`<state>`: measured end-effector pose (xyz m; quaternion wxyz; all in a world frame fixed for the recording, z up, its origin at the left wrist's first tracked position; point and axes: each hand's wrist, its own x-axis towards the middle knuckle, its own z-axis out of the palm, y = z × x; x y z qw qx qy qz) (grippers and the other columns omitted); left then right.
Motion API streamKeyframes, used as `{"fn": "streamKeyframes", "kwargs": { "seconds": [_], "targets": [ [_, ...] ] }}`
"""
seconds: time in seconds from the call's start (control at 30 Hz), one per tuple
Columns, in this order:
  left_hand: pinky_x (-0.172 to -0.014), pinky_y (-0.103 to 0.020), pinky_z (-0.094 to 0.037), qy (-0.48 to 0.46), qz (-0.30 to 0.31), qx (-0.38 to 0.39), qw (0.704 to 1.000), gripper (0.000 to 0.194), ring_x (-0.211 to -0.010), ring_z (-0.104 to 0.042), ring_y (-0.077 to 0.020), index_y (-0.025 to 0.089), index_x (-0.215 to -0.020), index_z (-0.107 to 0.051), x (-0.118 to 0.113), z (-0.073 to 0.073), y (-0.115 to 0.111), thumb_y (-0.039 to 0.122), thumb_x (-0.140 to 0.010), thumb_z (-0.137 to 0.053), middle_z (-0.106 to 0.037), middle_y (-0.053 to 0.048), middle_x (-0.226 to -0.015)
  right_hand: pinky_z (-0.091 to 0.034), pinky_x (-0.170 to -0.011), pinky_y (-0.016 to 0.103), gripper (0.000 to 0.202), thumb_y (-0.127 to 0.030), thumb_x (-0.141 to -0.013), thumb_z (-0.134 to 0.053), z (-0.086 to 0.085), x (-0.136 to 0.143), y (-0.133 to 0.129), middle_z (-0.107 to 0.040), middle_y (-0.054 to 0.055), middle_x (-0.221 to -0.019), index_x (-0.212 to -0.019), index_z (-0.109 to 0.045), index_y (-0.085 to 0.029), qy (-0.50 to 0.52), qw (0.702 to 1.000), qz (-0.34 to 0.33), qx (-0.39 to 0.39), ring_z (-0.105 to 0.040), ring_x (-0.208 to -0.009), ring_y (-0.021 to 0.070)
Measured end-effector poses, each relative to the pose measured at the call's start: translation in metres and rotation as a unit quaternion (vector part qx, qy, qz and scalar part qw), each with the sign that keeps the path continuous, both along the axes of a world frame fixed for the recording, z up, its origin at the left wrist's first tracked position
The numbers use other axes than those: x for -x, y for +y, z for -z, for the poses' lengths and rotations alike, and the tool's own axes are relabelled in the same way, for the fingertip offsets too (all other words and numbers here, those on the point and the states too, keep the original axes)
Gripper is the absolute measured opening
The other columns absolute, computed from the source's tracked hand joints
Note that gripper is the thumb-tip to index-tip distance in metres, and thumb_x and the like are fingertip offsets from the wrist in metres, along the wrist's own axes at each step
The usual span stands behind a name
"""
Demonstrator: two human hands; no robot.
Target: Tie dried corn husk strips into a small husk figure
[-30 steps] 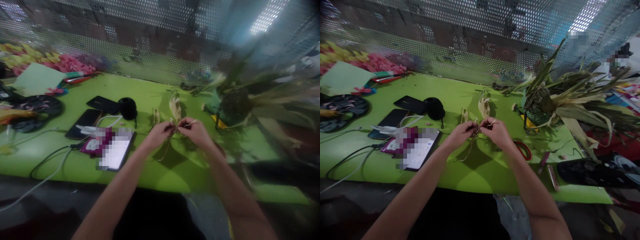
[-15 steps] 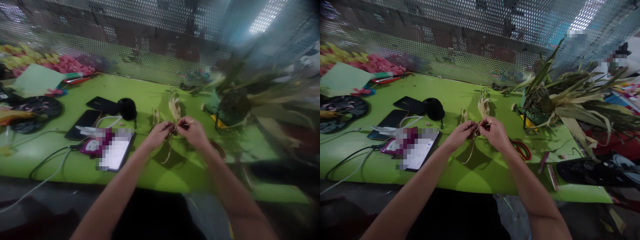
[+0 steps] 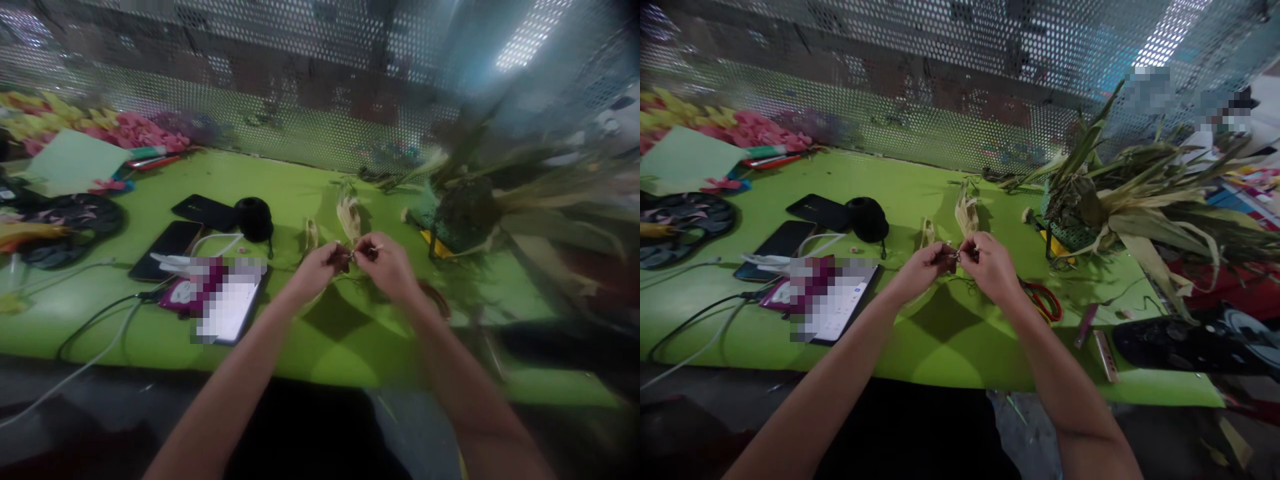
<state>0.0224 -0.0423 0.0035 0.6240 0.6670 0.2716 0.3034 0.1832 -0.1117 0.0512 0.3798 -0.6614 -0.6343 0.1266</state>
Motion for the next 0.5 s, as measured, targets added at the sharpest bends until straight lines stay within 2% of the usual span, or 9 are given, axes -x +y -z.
{"fn": "streamKeyframes", "kwargs": {
  "seconds": [0.07,0.13,0.27,0.33,0.5],
  "targets": [
    [-0.075,-0.031,-0.045,0.004,0.001,0.005,1.0,0.007,-0.079,-0.056,-0.0144,0.017,-0.087,-0.062,0.0012,-0.001,0.0001,0.022,-0.088,-0.058,-0.065,-0.005,-0.086,-0.045,-0.069,0.03,0.002,-0.021,-0.082,-0.06,-0.0007,-0.0004,0.0005,-0.066,0.004,-0.085,-0.083,-0.062,-0.02,0.02,1.0,-0.004,0.005,-0.06,-0.076,0.0164],
    [-0.073,-0.03,-0.044,-0.001,0.004,0.018,1.0,0.009,-0.077,-0.056,-0.0136,0.017,-0.088,-0.063,0.002,-0.0016,0.0007,0.025,-0.089,-0.059,-0.065,-0.004,-0.085,-0.048,-0.07,0.03,0.005,-0.023,-0.082,-0.062,-0.0011,-0.0024,0.002,-0.066,0.004,-0.085,-0.086,-0.062,-0.02,0.086,0.996,-0.023,0.022,-0.061,-0.077,0.0163],
    [-0.068,-0.027,-0.041,-0.042,0.002,0.07,0.997,0.014,-0.072,-0.054,-0.0113,0.018,-0.094,-0.063,0.0031,-0.0019,0.0026,0.031,-0.092,-0.057,-0.065,-0.004,-0.085,-0.053,-0.08,0.032,0.03,-0.027,-0.081,-0.068,-0.0034,-0.0074,0.0043,-0.067,0.004,-0.095,-0.108,-0.057,-0.021,0.241,0.968,-0.066,0.028,-0.066,-0.086,0.0168],
    [-0.068,-0.026,-0.041,-0.067,0.0,0.093,0.993,0.014,-0.073,-0.054,-0.0108,0.018,-0.095,-0.063,0.0036,-0.0028,0.0031,0.031,-0.092,-0.059,-0.065,-0.003,-0.085,-0.054,-0.082,0.033,0.029,-0.032,-0.085,-0.064,-0.0049,-0.0084,0.0038,-0.068,0.004,-0.096,-0.11,-0.055,-0.022,0.284,0.957,-0.062,0.009,-0.066,-0.083,0.0157],
    [-0.063,-0.024,-0.037,-0.076,0.011,0.104,0.992,0.017,-0.067,-0.049,-0.0092,0.018,-0.092,-0.062,0.006,-0.0071,0.0017,0.035,-0.092,-0.059,-0.061,-0.001,-0.081,-0.053,-0.067,0.028,0.025,-0.043,-0.089,-0.062,-0.0064,-0.0092,0.0017,-0.07,0.003,-0.089,-0.101,-0.064,-0.022,0.368,0.929,-0.025,-0.041,-0.061,-0.065,0.0119]
  ]
}}
